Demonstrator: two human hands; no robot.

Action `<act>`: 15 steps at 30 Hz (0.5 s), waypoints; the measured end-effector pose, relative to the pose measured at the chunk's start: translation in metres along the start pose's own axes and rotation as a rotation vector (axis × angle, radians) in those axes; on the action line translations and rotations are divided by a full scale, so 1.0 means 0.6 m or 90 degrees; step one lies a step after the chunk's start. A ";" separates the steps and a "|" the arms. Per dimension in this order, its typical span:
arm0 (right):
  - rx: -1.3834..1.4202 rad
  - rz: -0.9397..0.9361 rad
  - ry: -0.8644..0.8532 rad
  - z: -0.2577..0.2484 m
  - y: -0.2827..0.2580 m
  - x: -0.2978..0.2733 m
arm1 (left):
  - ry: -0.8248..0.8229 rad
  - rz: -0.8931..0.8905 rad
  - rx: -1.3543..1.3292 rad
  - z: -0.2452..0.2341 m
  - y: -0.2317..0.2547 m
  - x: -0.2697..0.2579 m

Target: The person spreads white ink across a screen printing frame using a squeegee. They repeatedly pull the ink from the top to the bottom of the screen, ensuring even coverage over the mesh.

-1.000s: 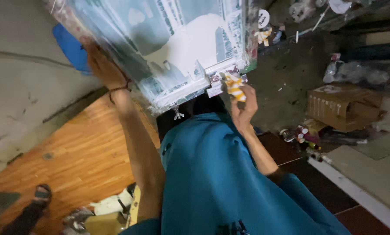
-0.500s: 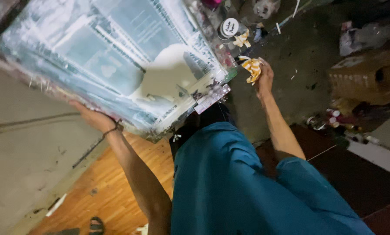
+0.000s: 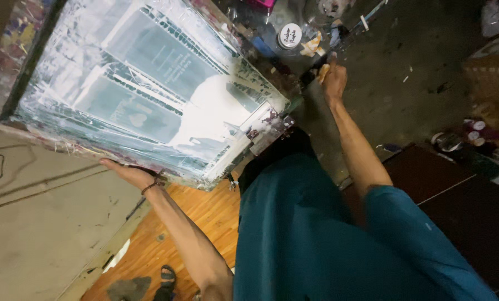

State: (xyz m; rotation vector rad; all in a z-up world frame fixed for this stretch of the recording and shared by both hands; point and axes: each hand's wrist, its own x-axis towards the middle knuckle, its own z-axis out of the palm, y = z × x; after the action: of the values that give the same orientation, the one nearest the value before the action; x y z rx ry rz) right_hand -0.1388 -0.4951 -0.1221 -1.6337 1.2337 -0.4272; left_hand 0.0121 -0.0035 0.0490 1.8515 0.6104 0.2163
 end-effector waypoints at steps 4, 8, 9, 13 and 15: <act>-0.023 0.046 -0.103 0.014 -0.008 0.002 | -0.025 0.019 0.039 0.005 0.010 -0.017; -0.075 -0.156 -0.064 0.024 0.003 0.010 | 0.028 -0.002 -0.023 0.006 0.017 -0.002; -0.074 -0.154 -0.071 0.024 -0.005 0.003 | 0.035 -0.001 -0.019 0.003 0.011 0.001; -0.068 -0.061 -0.151 0.024 -0.047 -0.008 | 0.001 -0.023 -0.144 0.003 0.000 0.012; -0.056 0.001 -0.245 0.017 -0.055 -0.011 | -0.005 -0.020 -0.131 -0.002 -0.001 0.011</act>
State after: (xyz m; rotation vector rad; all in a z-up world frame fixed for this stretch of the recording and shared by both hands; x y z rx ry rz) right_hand -0.1170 -0.4847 -0.0966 -1.6924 0.9730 -0.0508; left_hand 0.0168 0.0008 0.0477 1.6425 0.5890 0.2416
